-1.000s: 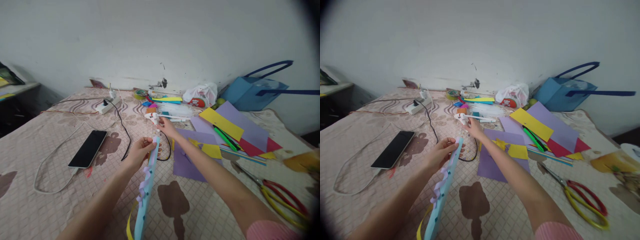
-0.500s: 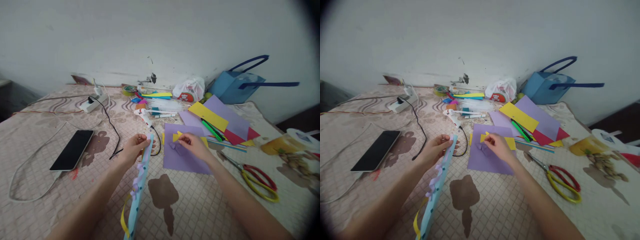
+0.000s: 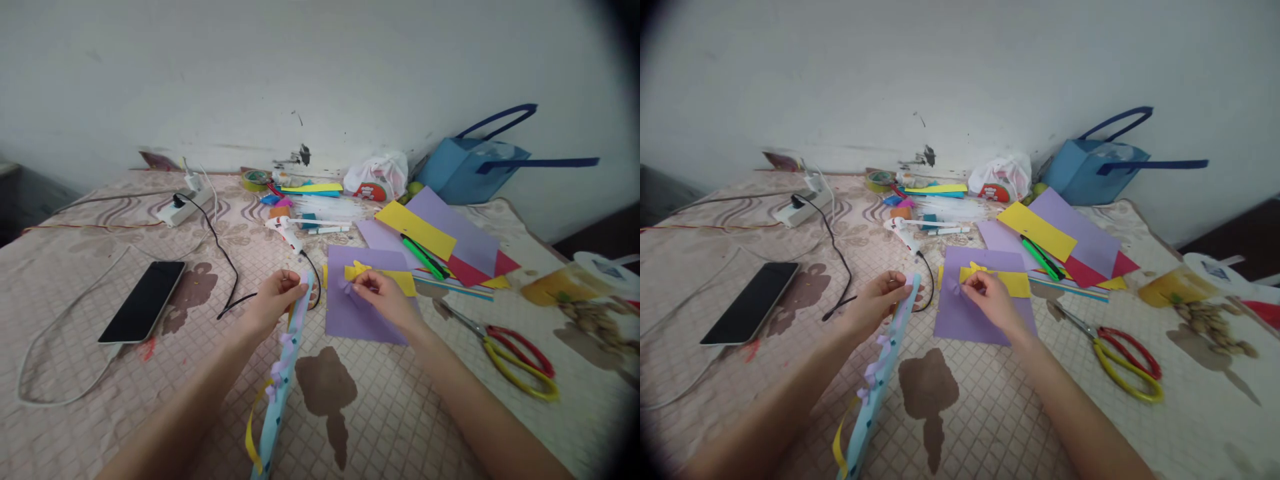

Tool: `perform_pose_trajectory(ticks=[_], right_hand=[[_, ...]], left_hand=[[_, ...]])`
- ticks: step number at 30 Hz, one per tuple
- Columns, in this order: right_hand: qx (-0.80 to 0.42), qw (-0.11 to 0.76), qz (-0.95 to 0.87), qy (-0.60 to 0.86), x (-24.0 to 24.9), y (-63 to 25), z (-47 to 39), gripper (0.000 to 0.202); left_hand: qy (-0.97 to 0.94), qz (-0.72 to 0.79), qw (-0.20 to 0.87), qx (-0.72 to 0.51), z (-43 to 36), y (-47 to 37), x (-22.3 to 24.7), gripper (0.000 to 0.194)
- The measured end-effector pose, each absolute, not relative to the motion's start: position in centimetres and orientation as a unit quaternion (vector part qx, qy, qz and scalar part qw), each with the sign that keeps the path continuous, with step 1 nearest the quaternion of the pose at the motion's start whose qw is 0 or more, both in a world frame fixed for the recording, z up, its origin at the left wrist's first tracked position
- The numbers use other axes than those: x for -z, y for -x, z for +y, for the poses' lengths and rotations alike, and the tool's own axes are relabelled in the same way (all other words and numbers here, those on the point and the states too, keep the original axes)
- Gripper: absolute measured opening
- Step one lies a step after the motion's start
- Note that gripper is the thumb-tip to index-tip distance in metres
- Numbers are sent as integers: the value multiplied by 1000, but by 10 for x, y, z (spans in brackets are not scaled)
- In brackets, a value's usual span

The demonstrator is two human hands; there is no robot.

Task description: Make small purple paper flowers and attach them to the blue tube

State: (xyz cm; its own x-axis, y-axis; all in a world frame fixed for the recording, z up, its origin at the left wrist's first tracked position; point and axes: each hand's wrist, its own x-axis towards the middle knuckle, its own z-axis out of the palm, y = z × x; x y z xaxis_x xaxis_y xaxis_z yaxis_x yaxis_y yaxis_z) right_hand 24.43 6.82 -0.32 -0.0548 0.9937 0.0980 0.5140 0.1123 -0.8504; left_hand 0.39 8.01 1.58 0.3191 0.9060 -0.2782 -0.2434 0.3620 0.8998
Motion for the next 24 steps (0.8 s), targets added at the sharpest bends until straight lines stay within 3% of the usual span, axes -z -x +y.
perform_pose_trajectory(ticks=[3,6,24], right_hand=[[-460,410,-586,526,-9,-233,72,19],[-512,435,-557,487,-19,-219,79,19],[-557,464,-534,434,-32,-179,91,18]], left_hand=[[-389,414,715,-408,79,-6,-17,38],[-390,416,712,-410,77,-6,-19,37],[-404,386,704,-439,76,-7,-16,35]])
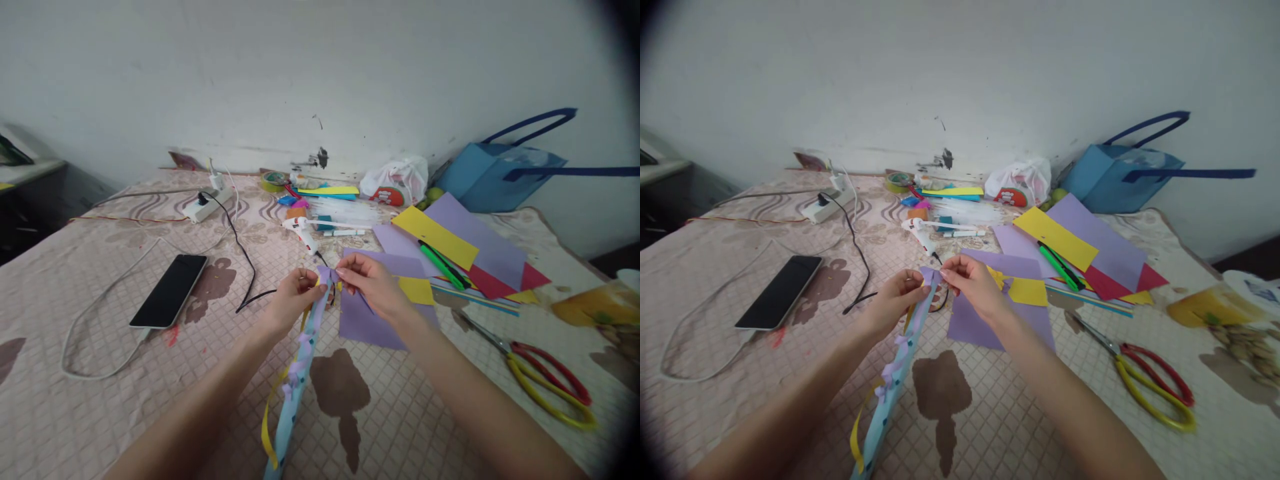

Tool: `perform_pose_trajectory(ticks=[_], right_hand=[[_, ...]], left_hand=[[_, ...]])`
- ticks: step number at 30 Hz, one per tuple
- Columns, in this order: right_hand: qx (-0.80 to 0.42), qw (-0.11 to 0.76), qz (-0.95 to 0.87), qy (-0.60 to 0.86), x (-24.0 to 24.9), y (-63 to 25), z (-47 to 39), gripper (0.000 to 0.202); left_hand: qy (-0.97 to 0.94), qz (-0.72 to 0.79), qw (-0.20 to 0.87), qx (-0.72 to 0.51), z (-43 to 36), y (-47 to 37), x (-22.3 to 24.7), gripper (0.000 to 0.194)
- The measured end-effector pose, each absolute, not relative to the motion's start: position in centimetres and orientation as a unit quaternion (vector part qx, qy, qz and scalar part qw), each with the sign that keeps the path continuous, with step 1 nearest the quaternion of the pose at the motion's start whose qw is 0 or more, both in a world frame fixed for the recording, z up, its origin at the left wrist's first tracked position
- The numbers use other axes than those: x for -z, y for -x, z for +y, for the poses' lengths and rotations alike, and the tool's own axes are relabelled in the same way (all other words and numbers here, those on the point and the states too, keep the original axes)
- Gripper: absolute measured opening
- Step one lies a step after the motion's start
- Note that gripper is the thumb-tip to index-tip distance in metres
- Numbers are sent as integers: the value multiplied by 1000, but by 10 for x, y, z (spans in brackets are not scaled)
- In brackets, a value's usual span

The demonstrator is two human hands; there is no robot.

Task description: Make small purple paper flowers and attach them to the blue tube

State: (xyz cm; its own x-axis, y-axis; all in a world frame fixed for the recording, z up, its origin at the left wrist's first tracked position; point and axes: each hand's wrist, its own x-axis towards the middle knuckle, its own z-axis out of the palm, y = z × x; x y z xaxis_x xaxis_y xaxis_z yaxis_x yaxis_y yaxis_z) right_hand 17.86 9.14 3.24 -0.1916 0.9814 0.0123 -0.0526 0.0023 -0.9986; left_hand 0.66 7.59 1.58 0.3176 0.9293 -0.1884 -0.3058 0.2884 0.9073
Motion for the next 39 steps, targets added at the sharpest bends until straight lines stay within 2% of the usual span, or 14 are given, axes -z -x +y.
perform_pose_trajectory(ticks=[16,24,39], right_hand=[[-489,467,-567,469,-30,-174,86,16],[-409,458,-618,491,-30,-173,84,10],[-378,447,-628,514,-34,-170,79,10]], left_hand=[[-406,392,704,-432,76,-6,-18,36],[-434,391,692,-425,73,-5,-21,38],[-444,379,691,-427,73,-3,-21,36]])
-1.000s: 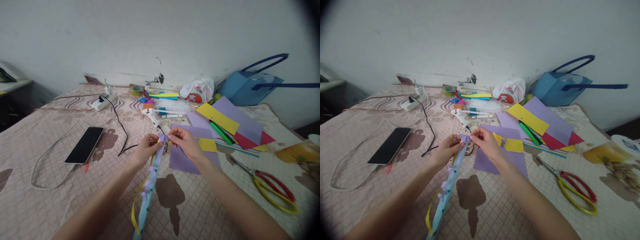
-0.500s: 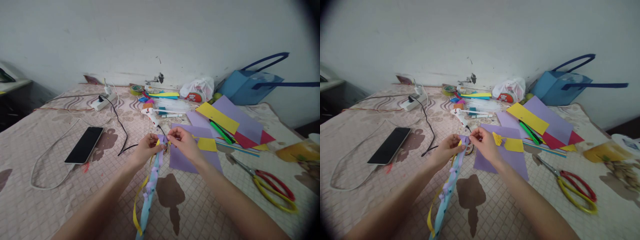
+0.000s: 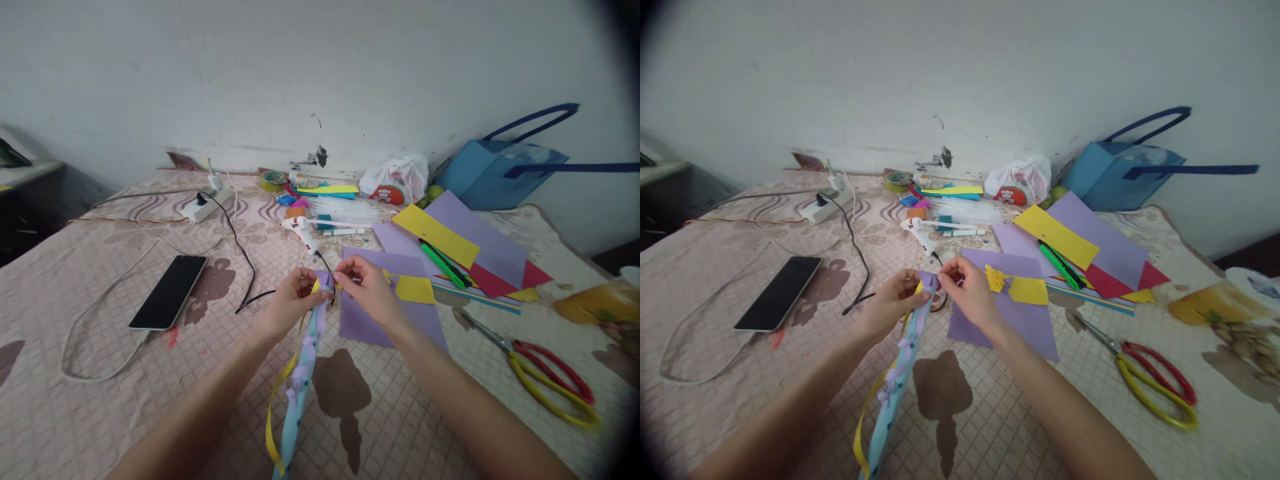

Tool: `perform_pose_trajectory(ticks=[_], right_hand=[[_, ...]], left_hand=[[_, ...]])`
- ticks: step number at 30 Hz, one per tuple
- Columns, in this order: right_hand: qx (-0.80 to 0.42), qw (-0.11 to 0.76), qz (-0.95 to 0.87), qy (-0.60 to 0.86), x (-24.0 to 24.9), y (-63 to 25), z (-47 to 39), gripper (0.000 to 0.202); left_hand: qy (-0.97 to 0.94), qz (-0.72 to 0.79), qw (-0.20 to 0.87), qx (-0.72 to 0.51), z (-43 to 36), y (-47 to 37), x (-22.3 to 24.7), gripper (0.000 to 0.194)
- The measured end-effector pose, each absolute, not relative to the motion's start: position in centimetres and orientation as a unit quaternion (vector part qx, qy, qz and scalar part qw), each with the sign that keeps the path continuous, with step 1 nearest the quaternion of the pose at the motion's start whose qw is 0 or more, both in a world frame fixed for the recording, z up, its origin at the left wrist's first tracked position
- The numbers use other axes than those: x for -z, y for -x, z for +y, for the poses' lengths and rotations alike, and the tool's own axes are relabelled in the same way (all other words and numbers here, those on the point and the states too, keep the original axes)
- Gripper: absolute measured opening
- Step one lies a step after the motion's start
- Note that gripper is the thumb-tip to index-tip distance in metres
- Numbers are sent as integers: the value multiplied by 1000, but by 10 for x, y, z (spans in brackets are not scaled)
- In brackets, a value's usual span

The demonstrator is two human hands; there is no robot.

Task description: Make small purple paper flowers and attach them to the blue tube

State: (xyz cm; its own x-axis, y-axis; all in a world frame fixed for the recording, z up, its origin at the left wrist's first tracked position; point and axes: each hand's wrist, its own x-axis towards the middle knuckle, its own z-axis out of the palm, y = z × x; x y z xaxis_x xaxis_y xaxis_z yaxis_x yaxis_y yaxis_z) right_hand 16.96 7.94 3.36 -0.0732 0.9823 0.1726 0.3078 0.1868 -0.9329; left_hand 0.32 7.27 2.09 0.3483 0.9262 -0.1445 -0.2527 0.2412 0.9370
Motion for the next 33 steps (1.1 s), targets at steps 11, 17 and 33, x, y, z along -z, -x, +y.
perform_pose_trajectory(ticks=[11,17,33], right_hand=[[-420,459,-602,500,-31,-166,82,18],[-432,453,-589,511,-28,-162,84,22],[-429,517,-557,488,-26,-174,82,21]], left_hand=[[-426,373,705,-427,73,-3,-21,37],[-433,368,704,-427,74,-3,-20,38],[-386,363,740,-415,74,-2,-16,38]])
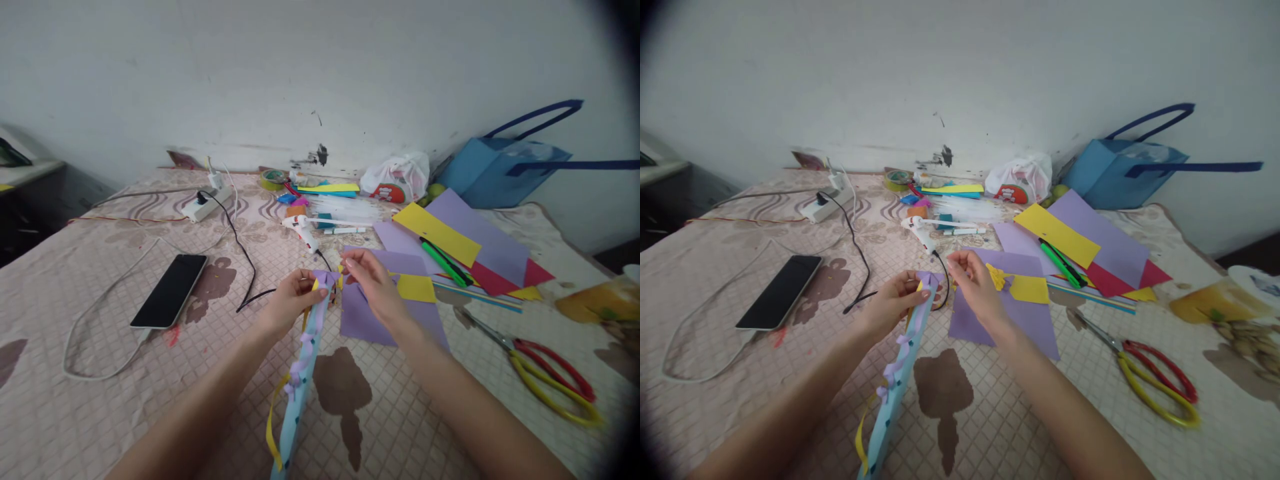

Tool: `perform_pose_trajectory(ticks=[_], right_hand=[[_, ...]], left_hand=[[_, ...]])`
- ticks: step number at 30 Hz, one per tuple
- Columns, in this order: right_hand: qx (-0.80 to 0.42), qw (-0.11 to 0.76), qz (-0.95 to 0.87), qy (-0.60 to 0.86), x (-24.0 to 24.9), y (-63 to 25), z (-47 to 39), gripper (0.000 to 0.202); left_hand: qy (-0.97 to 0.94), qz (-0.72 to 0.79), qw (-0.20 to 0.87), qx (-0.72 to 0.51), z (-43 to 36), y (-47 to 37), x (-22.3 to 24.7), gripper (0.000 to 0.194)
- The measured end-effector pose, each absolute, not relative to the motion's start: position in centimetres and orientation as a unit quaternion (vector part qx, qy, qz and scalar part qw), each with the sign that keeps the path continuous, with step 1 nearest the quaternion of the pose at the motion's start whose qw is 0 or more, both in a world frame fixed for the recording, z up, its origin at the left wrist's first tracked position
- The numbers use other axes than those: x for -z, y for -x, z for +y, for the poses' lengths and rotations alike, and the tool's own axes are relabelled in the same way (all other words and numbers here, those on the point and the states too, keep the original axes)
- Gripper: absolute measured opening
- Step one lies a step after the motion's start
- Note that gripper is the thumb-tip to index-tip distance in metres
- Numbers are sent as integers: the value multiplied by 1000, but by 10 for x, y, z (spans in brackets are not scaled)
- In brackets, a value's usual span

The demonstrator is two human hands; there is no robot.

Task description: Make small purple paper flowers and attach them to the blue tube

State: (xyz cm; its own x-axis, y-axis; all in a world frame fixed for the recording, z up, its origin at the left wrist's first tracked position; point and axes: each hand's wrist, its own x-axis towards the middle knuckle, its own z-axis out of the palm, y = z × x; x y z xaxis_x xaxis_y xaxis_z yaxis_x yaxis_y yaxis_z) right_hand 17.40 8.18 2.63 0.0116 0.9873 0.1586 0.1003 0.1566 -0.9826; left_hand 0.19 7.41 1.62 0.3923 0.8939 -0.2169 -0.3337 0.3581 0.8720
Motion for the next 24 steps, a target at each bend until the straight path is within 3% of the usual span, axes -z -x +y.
perform_pose_trajectory(ticks=[14,24], right_hand=[[-368,573,-465,566,-3,-253,69,20],[-424,514,-530,525,-16,-210,64,21]], left_hand=[[-378,391,746,-384,75,2,-10,39],[-383,396,743,-381,72,-1,-16,36]])
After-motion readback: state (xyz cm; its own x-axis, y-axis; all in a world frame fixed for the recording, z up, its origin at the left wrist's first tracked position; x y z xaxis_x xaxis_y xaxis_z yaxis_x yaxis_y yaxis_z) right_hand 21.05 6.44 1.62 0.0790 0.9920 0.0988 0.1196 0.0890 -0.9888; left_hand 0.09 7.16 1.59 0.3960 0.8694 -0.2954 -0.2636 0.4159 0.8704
